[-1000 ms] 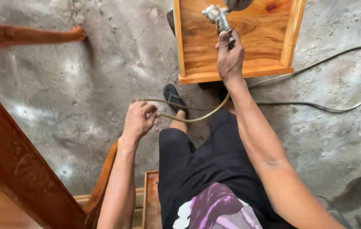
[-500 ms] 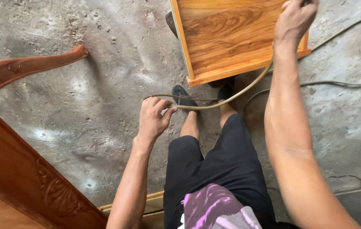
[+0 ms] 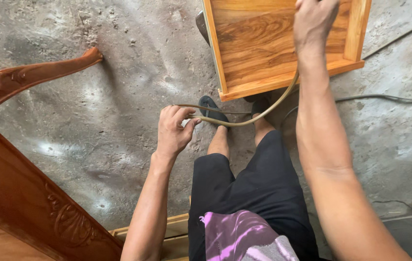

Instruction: The person uses a spray gun to apply finish to several wooden furniture components, including a drawer front and a carved panel. They move around the items to cover different sides and edges, then flip the drawer to spray the opposite face.

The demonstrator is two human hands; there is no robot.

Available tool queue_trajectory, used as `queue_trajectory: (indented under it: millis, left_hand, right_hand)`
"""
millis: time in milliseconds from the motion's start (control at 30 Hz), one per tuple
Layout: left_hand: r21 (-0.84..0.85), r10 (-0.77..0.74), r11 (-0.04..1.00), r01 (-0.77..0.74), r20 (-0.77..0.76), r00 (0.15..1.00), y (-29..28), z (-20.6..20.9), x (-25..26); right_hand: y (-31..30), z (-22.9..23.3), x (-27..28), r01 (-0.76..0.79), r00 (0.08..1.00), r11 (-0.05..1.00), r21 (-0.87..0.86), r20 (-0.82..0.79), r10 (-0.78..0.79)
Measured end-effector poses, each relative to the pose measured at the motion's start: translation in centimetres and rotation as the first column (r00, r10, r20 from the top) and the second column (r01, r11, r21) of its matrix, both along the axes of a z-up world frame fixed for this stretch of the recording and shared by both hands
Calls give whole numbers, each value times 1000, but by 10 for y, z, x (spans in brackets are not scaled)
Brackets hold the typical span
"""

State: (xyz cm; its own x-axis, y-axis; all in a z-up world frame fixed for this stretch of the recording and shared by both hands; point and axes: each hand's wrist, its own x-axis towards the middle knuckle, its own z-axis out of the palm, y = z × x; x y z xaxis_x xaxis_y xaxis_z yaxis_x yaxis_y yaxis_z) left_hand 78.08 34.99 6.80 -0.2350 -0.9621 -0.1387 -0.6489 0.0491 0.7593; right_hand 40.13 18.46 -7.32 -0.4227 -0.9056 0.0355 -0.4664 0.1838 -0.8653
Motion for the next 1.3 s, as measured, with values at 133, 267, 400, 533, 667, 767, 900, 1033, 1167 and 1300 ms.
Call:
queue_trajectory:
  millis: [133,267,400,533,667,767,900,1033,1167,1300]
  left_hand:
    - [20,-18,1000,18,-10,1000,-2,-3,0]
    - [-5,-48,999,48,33,998,-3,-5,-4]
    - [46,-59,997,57,53,997,-6,-5,-19]
    - [47,-86,995,83,74,994,-7,5,-35]
    - [52,-155,987,150,128,980,-12,8,-46]
    - [44,-158,987,153,151,976,-22,8,-35]
    - [99,-215,975,200,174,961,-45,-1,3]
    - [233,-305,937,260,184,934,-93,-19,58]
    - [370,-450,854,367,167,877,-132,-28,118]
    - [345,-549,806,481,129,826,-179,-26,152]
  right_hand:
    - [11,29,47,-125,935,983,133,347,72]
    - [15,36,57,-262,944,965,19,212,253]
    - [4,29,17,-90,983,996,3,162,88]
    - [-5,24,-25,22,992,989,-148,127,-3]
    - [2,25,-45,199,977,972,-121,96,-188]
    - [-5,26,-37,277,960,953,-121,80,-269]
    - [-29,21,-4,410,895,904,-123,247,-372]
    - [-23,23,41,585,810,801,-128,139,-569]
    - [14,25,68,753,658,657,-41,38,-752]
    - [52,18,83,863,497,500,-71,-51,-866]
